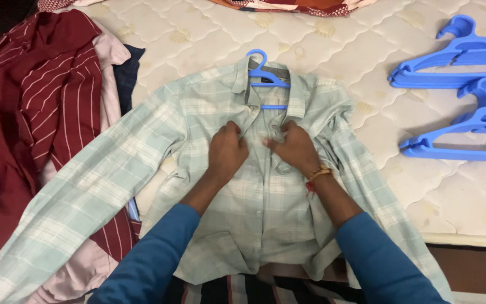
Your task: The person places a light green plaid shirt onto a blue hanger, buttons it, and smooths the fabric. They then pick up a red striped shirt, unfold it, and lay it flat on the bed.
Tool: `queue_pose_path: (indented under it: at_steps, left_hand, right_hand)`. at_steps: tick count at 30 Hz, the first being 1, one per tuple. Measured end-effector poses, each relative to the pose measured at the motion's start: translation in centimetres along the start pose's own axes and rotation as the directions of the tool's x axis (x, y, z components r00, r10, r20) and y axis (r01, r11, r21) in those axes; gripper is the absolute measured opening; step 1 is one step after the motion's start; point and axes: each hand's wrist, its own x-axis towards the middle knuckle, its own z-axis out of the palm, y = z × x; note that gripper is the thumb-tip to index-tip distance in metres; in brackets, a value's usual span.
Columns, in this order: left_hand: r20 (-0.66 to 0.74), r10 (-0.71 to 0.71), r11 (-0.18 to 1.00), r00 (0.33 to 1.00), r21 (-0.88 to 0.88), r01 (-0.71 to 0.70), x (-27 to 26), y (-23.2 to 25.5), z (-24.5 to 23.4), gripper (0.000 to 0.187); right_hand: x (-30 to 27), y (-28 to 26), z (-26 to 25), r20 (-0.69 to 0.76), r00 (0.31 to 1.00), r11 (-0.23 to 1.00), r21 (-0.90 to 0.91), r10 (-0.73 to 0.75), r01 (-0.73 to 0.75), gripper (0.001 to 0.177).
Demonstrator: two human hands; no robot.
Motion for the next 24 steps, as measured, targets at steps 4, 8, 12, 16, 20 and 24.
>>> queue_pose_path:
  at_steps: [4, 8, 12, 16, 20, 24]
  left_hand:
    - [-0.059, 0.063, 0.998, 0.996, 0.019, -0.062, -1.6, 0.9, -4.3, 0.037]
    - [0.06, 0.073, 0.992, 0.996, 0.103, -0.079, -2.4, 2.5, -8.9, 0.029]
    - [0.513, -0.124, 0.959, 0.85, 0.281, -0.029, -1.5, 3.8, -12.1, 0.025]
    - [0.386, -0.176, 0.964, 0.906, 0.255, 0.078, -0.5, 4.4, -12.2, 0.032]
    - [0.042, 0.252, 0.955, 0.967, 0.149, -0.256, 1.9, 2.7, -8.0, 0.015]
    - [-0.021, 0.434, 0.873, 0.901, 0.259, -0.414, 5.1, 1.9, -2.1, 0.016]
  right_hand:
    - [-1.1, -2.1, 0.7, -0.282, 0.911, 0.951, -0.162, -0.3, 0.263, 0.032]
    - [-3.4, -5.0, 1.4, -0.381, 0.826, 0.906, -0.098, -0.416, 0.412, 0.025]
    - [-3.5, -5.5, 0.1, 0.193, 0.907, 0.923, 0.168, -0.375, 0.346, 0.02]
    - [-3.2, -5.3, -1.3, -0.216, 0.947, 0.968, 0.029, -0.239, 0.251, 0.018]
    - [-0.9, -2.7, -2.1, -0.392, 0.768, 0.861, -0.183, -0.507, 0.475, 0.031]
    - [0.7, 0.1, -0.6, -0.351, 0.738, 0.817, -0.234, -0.576, 0.526, 0.07]
